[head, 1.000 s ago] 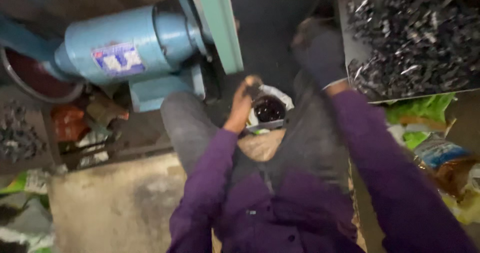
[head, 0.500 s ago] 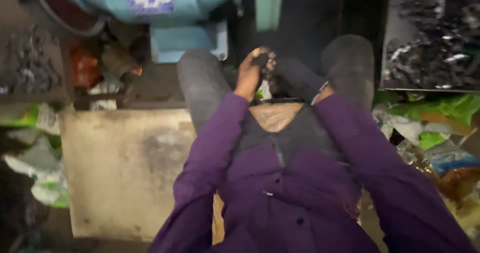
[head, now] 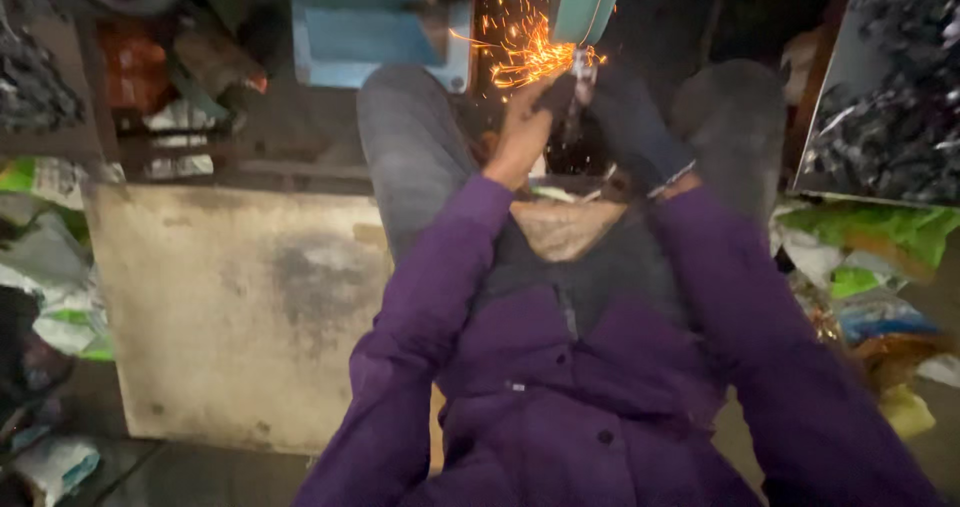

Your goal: The person sits on the floor in front of a bench grinder, takes small dark metal pieces from a bag on their lap, and holds each piece against the spinning grinding wheel, producing sparks. They repeatedly reposition the pieces, grind several surfaces, and place finished pieces back into the bag.

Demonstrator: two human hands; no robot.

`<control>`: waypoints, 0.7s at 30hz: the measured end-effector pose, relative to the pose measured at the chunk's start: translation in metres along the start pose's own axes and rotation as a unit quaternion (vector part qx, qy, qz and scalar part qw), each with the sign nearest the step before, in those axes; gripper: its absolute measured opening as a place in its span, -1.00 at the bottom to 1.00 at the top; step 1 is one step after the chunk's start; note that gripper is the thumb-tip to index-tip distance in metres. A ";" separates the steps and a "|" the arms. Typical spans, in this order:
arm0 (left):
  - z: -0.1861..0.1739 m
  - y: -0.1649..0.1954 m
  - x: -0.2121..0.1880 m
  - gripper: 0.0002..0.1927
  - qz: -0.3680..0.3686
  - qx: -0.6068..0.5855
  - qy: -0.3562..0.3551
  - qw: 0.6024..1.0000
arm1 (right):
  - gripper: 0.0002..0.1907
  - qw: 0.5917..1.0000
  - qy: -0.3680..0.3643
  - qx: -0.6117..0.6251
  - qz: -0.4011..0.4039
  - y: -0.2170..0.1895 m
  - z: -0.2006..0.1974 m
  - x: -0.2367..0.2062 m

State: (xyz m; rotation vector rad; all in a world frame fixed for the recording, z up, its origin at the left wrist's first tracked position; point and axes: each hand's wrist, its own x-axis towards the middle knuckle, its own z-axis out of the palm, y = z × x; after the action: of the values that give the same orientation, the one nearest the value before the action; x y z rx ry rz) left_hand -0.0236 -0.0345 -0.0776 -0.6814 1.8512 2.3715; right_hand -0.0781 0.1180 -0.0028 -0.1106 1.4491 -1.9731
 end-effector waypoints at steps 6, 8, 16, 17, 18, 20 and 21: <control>0.000 0.019 -0.004 -0.60 0.006 -0.102 -0.045 0.994 | -0.84 0.941 0.034 -0.292 -0.167 0.011 0.000 -0.014; 0.000 0.031 -0.005 -0.68 -0.079 -0.153 -0.066 0.983 | -0.85 0.990 0.015 -0.122 -0.065 0.014 0.002 -0.015; -0.001 0.027 0.007 -0.59 -0.124 -0.344 -0.073 0.928 | -0.83 0.912 -0.052 0.378 0.154 0.012 -0.004 0.011; 0.000 0.026 0.010 -0.57 -0.113 -0.344 -0.107 0.926 | -0.83 0.911 -0.046 0.379 0.157 0.011 -0.004 0.014; 0.001 0.025 0.013 -0.55 -0.098 -0.344 -0.145 0.922 | -0.83 0.911 -0.041 0.379 0.155 0.011 -0.002 0.016; 0.001 0.026 0.011 -0.51 -0.111 -0.311 -0.145 0.933 | -0.85 0.928 -0.011 0.334 0.164 0.008 0.002 0.013; -0.001 0.027 0.007 -0.48 -0.144 -0.279 -0.105 0.944 | -0.86 0.940 0.018 0.291 0.178 0.005 0.004 0.008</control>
State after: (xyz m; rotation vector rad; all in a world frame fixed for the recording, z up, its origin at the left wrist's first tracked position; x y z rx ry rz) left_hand -0.0377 -0.0440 -0.0558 -0.6415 0.9155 2.6345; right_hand -0.0799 0.1092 -0.0078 0.4241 0.7794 -2.0084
